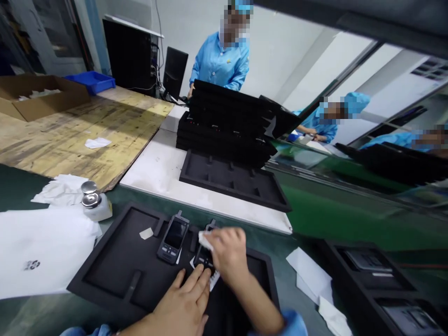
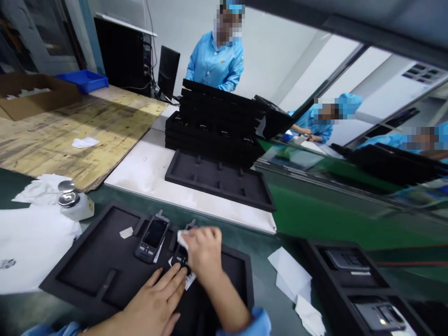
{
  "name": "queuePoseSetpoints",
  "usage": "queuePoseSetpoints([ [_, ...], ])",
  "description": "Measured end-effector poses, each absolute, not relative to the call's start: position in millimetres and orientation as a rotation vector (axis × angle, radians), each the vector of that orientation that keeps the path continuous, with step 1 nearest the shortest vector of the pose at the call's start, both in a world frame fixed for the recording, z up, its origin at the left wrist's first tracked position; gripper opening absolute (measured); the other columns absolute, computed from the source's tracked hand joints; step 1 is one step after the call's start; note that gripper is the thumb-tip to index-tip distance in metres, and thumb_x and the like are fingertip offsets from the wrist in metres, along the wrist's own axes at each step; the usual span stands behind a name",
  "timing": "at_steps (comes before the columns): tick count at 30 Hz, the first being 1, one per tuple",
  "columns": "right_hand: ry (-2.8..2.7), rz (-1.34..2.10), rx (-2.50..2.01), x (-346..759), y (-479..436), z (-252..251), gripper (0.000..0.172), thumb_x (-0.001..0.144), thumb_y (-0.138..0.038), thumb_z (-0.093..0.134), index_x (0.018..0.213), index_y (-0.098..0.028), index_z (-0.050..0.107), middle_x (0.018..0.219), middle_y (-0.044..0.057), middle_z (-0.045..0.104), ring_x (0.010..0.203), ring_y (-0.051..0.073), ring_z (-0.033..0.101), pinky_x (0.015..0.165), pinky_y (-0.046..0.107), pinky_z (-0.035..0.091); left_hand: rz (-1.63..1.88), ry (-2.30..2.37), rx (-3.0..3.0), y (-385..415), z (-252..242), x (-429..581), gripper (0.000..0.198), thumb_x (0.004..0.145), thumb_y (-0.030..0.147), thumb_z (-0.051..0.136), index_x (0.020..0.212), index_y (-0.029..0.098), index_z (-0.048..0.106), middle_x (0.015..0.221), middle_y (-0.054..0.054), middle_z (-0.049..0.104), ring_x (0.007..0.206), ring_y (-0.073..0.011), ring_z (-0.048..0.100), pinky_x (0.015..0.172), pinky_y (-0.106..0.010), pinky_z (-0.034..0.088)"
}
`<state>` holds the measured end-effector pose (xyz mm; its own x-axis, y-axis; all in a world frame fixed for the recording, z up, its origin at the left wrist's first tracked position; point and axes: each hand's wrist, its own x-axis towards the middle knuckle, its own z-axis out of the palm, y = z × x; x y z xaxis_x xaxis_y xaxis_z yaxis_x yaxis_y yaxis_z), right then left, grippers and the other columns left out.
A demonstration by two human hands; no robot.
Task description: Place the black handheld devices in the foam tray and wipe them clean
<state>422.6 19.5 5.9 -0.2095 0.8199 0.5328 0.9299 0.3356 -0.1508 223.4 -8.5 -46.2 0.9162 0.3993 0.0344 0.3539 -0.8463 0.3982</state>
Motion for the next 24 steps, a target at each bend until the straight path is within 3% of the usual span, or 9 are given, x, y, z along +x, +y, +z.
queuePoseSetpoints([
  [2,-2.074,-0.314,-1.543,424,17,6,0.030,0.085,-0.008,0.049,0.102,-0.026,0.068,0.091,0.002,0.065,0.087,0.022,0.051,0.090,0.046,0.028,0.171,0.563,2.713,-8,-49,223,0.062,0.098,0.044,0.041,0.150,0.010,0.033,0.158,-0.013,0.022,0.145,-0.0318,0.024,0.110,-0.047,0.037],
  [6,-2.089,-0.245,-1.511,415,10,1,0.028,0.084,-0.009,0.051,0.097,-0.026,0.068,0.085,0.000,0.065,0.084,0.019,0.051,0.100,0.049,0.024,0.156,0.512,2.784,-7,-54,223,0.058,0.097,0.045,0.043,0.145,0.012,0.043,0.153,-0.013,0.036,0.141,-0.0308,0.034,0.107,-0.043,0.039],
  [9,-2.089,-0.211,-1.542,416,23,3,0.030,0.082,-0.008,0.057,0.100,-0.029,0.069,0.090,-0.001,0.067,0.090,0.020,0.050,0.106,0.053,0.016,0.182,0.550,2.851,-8,-54,222,0.056,0.097,0.043,0.043,0.144,0.012,0.044,0.155,-0.013,0.033,0.141,-0.0306,0.033,0.108,-0.042,0.038],
  [12,-2.035,-0.226,-1.563,435,34,7,0.030,0.083,-0.009,0.059,0.100,-0.031,0.071,0.092,-0.002,0.068,0.092,0.020,0.051,0.109,0.054,0.012,0.215,0.582,2.906,-9,-51,221,0.055,0.097,0.042,0.044,0.142,0.011,0.045,0.158,-0.011,0.027,0.143,-0.0295,0.030,0.106,-0.040,0.039],
  [18,-1.828,-0.153,-1.590,437,-10,-9,0.027,0.088,-0.012,0.053,0.097,-0.029,0.071,0.085,-0.001,0.067,0.085,0.018,0.052,0.110,0.049,0.016,0.224,0.574,2.899,-10,-46,222,0.055,0.096,0.042,0.044,0.142,0.012,0.045,0.158,-0.010,0.028,0.144,-0.0273,0.026,0.107,-0.039,0.038],
  [24,-1.927,-0.156,-1.601,429,14,-2,0.029,0.086,-0.013,0.054,0.101,-0.030,0.071,0.091,0.000,0.067,0.093,0.021,0.052,0.111,0.055,0.011,0.208,0.595,2.925,-10,-44,222,0.053,0.097,0.043,0.042,0.139,0.012,0.047,0.159,-0.010,0.026,0.145,-0.0281,0.024,0.106,-0.041,0.038],
])
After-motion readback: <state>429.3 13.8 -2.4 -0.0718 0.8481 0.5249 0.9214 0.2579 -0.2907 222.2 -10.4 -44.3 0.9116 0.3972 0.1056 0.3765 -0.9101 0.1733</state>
